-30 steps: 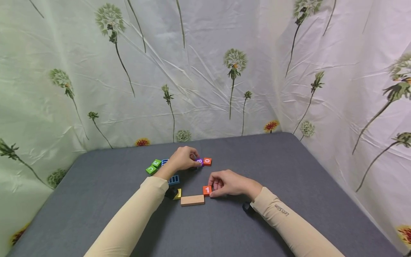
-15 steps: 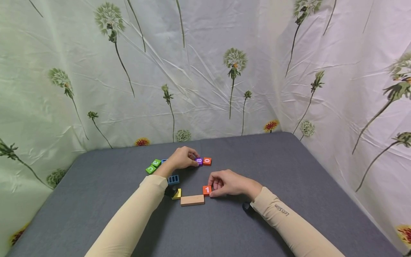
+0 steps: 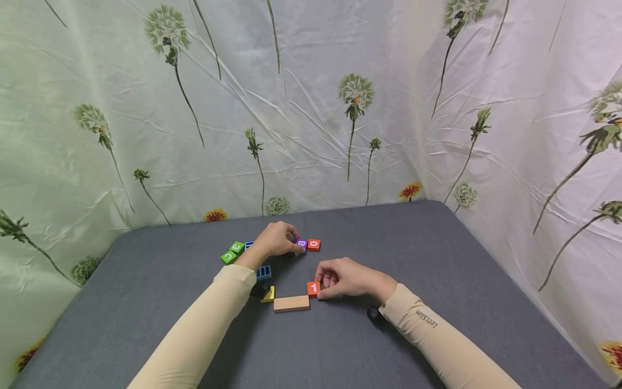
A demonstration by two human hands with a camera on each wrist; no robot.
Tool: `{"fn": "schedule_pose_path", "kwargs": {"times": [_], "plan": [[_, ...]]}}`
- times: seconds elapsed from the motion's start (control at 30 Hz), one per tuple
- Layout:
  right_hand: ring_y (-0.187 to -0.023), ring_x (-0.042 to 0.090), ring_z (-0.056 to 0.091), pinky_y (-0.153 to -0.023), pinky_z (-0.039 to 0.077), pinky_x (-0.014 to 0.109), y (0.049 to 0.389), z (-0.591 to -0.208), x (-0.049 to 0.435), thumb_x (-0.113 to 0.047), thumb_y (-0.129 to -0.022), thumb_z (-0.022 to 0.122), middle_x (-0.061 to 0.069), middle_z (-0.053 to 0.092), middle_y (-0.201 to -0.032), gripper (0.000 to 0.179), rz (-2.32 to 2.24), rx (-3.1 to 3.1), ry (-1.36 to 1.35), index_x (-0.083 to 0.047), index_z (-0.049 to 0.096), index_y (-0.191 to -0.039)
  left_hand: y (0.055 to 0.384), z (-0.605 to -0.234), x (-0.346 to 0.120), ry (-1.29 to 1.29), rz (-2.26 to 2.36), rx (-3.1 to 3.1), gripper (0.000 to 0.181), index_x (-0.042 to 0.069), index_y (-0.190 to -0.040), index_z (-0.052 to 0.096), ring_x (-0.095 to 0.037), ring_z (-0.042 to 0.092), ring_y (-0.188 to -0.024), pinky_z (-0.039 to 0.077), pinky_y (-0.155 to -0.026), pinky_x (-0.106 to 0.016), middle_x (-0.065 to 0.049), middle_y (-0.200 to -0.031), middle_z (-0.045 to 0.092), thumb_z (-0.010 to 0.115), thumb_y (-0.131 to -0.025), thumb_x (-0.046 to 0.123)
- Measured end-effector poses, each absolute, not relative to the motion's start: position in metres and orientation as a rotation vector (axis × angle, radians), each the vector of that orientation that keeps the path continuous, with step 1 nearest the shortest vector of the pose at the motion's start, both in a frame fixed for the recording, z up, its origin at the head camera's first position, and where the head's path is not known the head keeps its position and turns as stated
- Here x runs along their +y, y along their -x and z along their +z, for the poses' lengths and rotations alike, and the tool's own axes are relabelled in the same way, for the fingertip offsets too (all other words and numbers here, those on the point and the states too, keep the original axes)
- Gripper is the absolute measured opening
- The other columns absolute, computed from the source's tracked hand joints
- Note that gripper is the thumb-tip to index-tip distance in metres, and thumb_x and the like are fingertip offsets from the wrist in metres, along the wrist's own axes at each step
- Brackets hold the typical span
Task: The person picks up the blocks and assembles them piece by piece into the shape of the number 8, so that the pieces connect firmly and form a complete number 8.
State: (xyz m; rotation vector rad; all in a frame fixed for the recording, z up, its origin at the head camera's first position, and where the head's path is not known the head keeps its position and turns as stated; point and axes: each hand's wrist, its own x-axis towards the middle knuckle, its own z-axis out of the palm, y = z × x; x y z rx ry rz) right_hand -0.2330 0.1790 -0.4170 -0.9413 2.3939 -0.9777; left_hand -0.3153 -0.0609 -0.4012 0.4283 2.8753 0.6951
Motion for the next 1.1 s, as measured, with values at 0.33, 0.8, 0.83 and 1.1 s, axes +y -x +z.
{"fn": "schedule_pose_path", "kwargs": {"times": [0.33,0.8,0.83,1.1], "plan": [[-0.074,0.005,0.055,-0.068,0.046,0.021,0.233,-0.417,0.18,-0.023,-0.094,0.083,-0.004,0.063,-0.086,0.024,-0.986,2.4,0.933,-0.01,0.067,-0.106,0.314,-0.399,-0.054,-0.395,0.619,2.902,0.038,0.018,-0.114,0.081,-0.021,0.067,-0.092,0.057,-0.082,-0.044,-0.007,-0.119,0.076,0.087,-0.089,0.046],[-0.074,0.005,0.055,-0.068,0.045,0.021,0.233,-0.418,0.179,-0.024,-0.094,0.083,-0.005,0.062,-0.087,0.024,-0.985,2.398,0.934,-0.01,0.067,-0.107,0.317,-0.399,-0.058,-0.477,0.614,2.87,0.034,0.015,-0.125,0.079,-0.026,0.069,-0.111,0.057,-0.097,-0.046,-0.01,-0.131,0.074,0.084,-0.093,0.028],[-0.074,0.005,0.055,-0.068,0.045,0.021,0.233,-0.418,0.179,-0.024,-0.094,0.083,-0.005,0.062,-0.087,0.024,-0.986,2.398,0.934,-0.01,0.067,-0.107,0.316,-0.398,-0.059,-0.474,0.611,2.875,0.032,0.015,-0.122,0.079,-0.026,0.068,-0.107,0.057,-0.093,-0.045,-0.01,-0.126,0.075,0.085,-0.093,0.027],[-0.074,0.005,0.055,-0.067,0.045,0.021,0.233,-0.418,0.179,-0.023,-0.094,0.083,-0.005,0.063,-0.086,0.024,-0.989,2.396,0.928,-0.01,0.067,-0.107,0.315,-0.399,-0.06,-0.452,0.607,2.911,0.022,0.012,-0.099,0.076,-0.019,0.059,-0.082,0.049,-0.075,-0.036,-0.006,-0.099,0.072,0.088,-0.09,0.029]]}}
